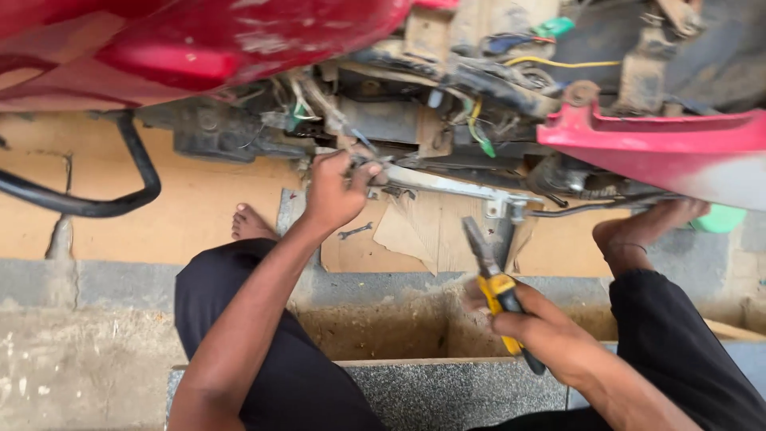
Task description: The person sits on the ground and uses pliers to strip the insulation from wires on a red motorcycle. They repeatedly grip and pull the wire ends to expose the metal strands.
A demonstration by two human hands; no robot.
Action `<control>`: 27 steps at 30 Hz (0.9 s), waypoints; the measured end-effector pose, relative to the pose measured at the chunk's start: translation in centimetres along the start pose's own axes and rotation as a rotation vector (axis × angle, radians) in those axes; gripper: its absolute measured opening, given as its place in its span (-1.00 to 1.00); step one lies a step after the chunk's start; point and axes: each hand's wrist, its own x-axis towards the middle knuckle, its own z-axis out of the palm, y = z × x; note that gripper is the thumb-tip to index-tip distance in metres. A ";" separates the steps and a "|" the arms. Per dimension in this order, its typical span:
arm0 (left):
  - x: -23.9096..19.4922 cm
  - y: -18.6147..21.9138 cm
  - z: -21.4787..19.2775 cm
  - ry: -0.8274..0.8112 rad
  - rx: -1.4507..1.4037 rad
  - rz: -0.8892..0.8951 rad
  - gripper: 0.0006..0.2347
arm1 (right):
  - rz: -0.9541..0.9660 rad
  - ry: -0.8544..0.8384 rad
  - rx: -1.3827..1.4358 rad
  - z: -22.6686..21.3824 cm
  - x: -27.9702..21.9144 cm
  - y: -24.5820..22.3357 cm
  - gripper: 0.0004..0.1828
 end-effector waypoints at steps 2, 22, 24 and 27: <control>-0.1 0.6 0.0 0.002 0.006 0.026 -0.93 | -0.051 -0.039 0.040 0.4 -0.3 -0.9 -0.31; -0.3 -5.7 0.7 -0.173 -0.605 -0.245 -0.82 | -0.006 0.031 0.042 6.1 7.7 -8.0 -0.36; 0.1 -5.7 0.8 -0.222 -0.779 -0.282 -0.82 | -0.023 0.027 0.050 6.3 8.4 -8.4 -0.39; 0.3 -6.1 0.5 -0.293 -0.811 -0.334 -0.78 | -0.024 0.033 0.030 7.1 8.5 -9.4 -0.40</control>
